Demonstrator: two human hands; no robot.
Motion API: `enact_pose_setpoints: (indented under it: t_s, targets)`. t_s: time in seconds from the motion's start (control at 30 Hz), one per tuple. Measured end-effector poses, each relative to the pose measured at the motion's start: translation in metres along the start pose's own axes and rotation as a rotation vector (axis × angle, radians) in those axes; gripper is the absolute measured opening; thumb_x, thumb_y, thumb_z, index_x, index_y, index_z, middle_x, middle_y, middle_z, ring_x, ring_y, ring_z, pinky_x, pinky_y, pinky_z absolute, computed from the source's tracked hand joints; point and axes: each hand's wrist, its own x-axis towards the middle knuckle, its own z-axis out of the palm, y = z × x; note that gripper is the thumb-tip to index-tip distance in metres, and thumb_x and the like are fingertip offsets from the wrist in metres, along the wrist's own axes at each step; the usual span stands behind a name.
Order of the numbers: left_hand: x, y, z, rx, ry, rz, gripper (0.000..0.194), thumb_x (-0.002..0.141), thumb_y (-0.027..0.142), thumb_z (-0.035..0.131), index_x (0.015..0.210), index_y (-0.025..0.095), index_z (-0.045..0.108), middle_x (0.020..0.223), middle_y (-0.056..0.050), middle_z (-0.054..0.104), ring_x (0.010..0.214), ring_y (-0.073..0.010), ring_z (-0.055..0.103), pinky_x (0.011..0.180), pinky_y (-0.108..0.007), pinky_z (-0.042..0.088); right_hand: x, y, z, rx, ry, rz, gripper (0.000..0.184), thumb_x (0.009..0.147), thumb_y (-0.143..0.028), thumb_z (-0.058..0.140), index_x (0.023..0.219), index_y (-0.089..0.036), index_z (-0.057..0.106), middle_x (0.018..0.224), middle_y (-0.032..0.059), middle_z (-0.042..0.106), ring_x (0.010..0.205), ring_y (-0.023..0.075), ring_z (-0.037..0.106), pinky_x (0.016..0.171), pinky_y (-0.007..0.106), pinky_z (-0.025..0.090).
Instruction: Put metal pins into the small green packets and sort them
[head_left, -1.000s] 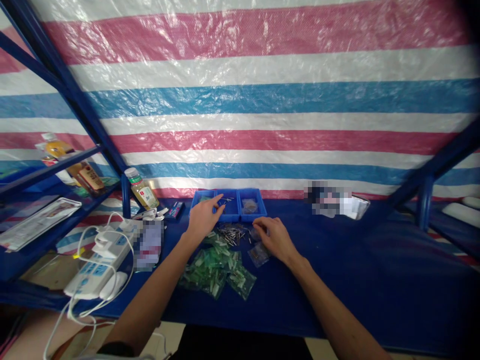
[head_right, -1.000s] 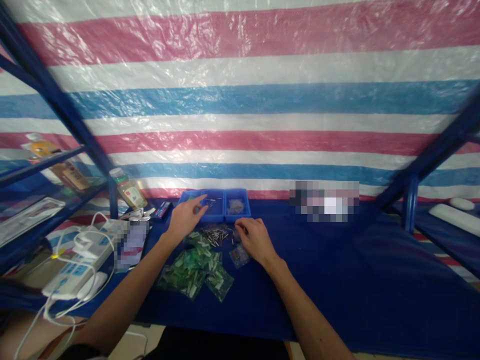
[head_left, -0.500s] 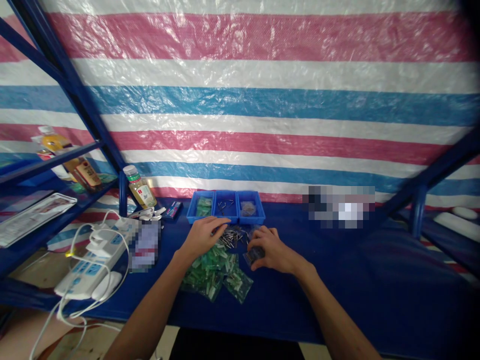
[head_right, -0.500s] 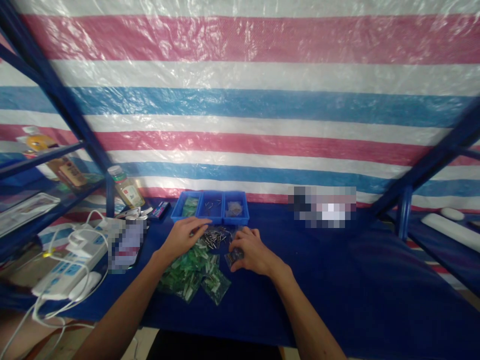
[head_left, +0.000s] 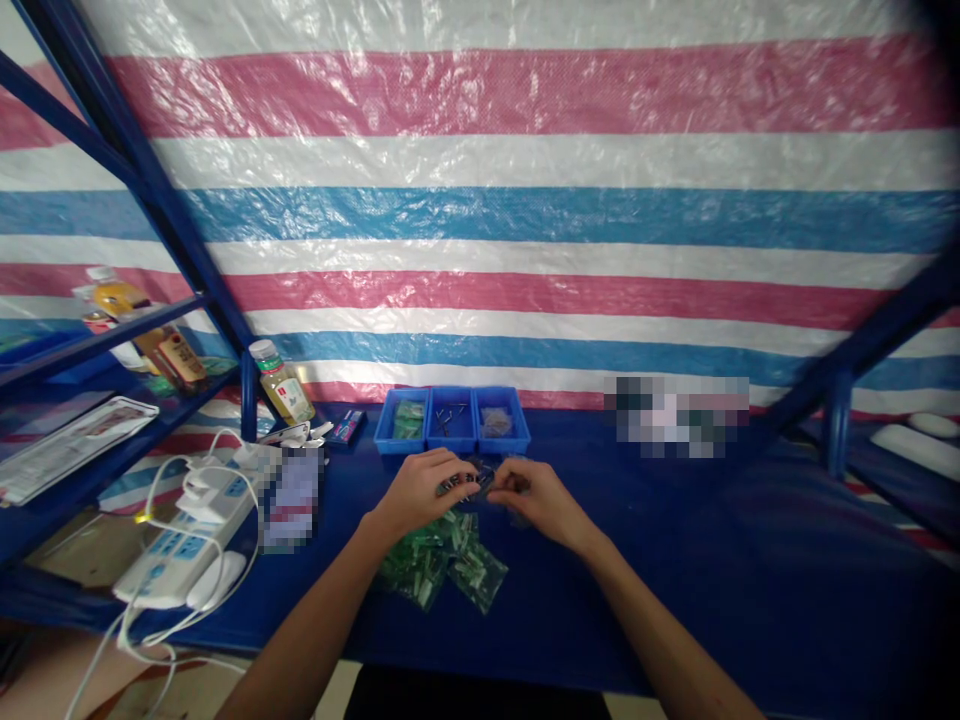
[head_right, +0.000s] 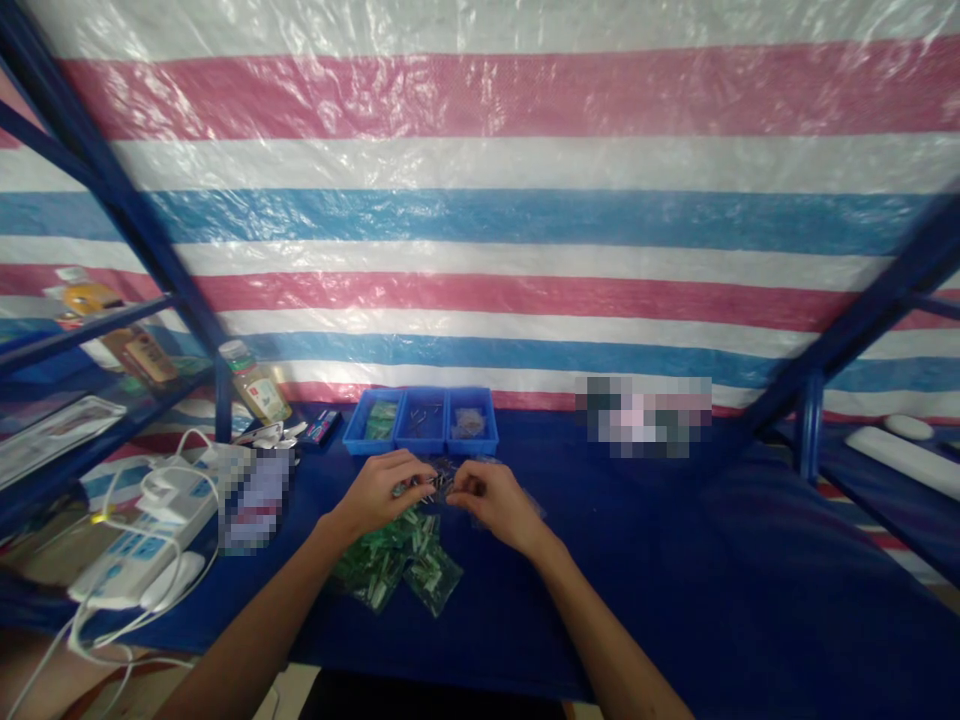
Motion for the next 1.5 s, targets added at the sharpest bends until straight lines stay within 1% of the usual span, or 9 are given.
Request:
enact_pose_setpoints:
  t_s: [0.13,0.23,0.33,0.47,0.57,0.73,1.13,1.33,1.5]
  targets:
    - [0.000,0.000,0.002,-0.022,-0.005,0.033,0.022,0.101,0.033,0.059,0.100,0.017,0.073,0.096,-0.007,0.075,0.090,-0.0182,0.068,0.082,-0.030,0.053,0.002,-0.005,0.010,0.079,0.147,-0.003,0.015,0.089,-0.034,0.069,0.084,-0.021,0.065,0.067,-0.0023,0.066,0.062,0.0160,0.062,0.062,0.027,0.046]
    - [0.001,0.001,0.003,-0.025,0.003,0.036,0.021,0.102,0.029,0.057,0.099,0.018,0.073,0.095,-0.007,0.075,0.090,-0.0176,0.067,0.083,-0.030,0.053,0.002,-0.010,0.013,0.064,0.188,-0.029,0.015,0.090,-0.034,0.068,0.085,-0.020,0.065,0.069,-0.0014,0.068,0.064,0.0167,0.064,0.064,0.028,0.048]
    - [0.001,0.002,0.003,-0.035,0.004,0.004,0.021,0.101,0.033,0.058,0.099,0.018,0.072,0.094,-0.007,0.074,0.087,-0.0171,0.067,0.079,-0.029,0.053,0.001,-0.013,0.016,0.024,0.204,-0.069,0.013,0.090,-0.032,0.068,0.085,-0.021,0.066,0.069,-0.0012,0.068,0.064,0.0171,0.064,0.064,0.028,0.049]
    - [0.001,0.002,0.001,-0.033,0.007,-0.047,0.022,0.100,0.037,0.060,0.104,0.018,0.070,0.091,-0.006,0.071,0.083,-0.0166,0.066,0.073,-0.027,0.053,0.000,-0.012,0.020,-0.020,0.215,-0.126,0.011,0.091,-0.031,0.068,0.086,-0.021,0.068,0.074,0.0003,0.070,0.066,0.0180,0.065,0.065,0.028,0.049]
    - [0.001,0.001,0.002,-0.026,0.014,-0.036,0.022,0.100,0.036,0.060,0.111,0.019,0.070,0.093,-0.007,0.072,0.085,-0.0170,0.067,0.075,-0.028,0.054,0.000,-0.011,0.022,-0.043,0.215,-0.180,0.011,0.093,-0.031,0.067,0.088,-0.021,0.069,0.078,0.0013,0.071,0.069,0.0185,0.065,0.068,0.029,0.050]
    - [0.001,0.000,0.004,-0.032,0.020,0.007,0.020,0.101,0.032,0.058,0.105,0.019,0.073,0.097,-0.008,0.074,0.090,-0.0183,0.067,0.081,-0.030,0.054,-0.001,-0.014,0.022,-0.086,0.217,-0.243,0.013,0.096,-0.031,0.064,0.090,-0.022,0.070,0.081,0.0025,0.070,0.070,0.0185,0.064,0.069,0.029,0.050]
    - [0.003,0.003,0.001,-0.034,0.046,0.016,0.015,0.100,0.027,0.059,0.097,0.018,0.071,0.096,-0.009,0.073,0.096,-0.0208,0.064,0.088,-0.036,0.052,-0.001,-0.017,0.023,-0.140,0.201,-0.272,0.019,0.101,-0.036,0.059,0.093,-0.022,0.070,0.088,0.0053,0.069,0.077,0.0200,0.064,0.068,0.030,0.052]
    - [0.003,0.003,0.003,-0.058,0.016,0.013,0.015,0.099,0.026,0.059,0.098,0.017,0.071,0.095,-0.009,0.073,0.091,-0.0204,0.065,0.082,-0.035,0.054,-0.002,-0.017,0.022,-0.127,0.215,-0.287,0.020,0.101,-0.037,0.058,0.093,-0.023,0.070,0.089,0.0058,0.070,0.078,0.0210,0.065,0.073,0.033,0.053]
    - [0.002,0.002,0.003,-0.056,0.023,0.014,0.015,0.099,0.026,0.059,0.096,0.017,0.070,0.092,-0.009,0.073,0.090,-0.0205,0.064,0.081,-0.035,0.053,-0.001,-0.016,0.021,-0.157,0.216,-0.264,0.020,0.100,-0.039,0.060,0.094,-0.023,0.070,0.087,0.0050,0.069,0.074,0.0204,0.064,0.068,0.031,0.052]
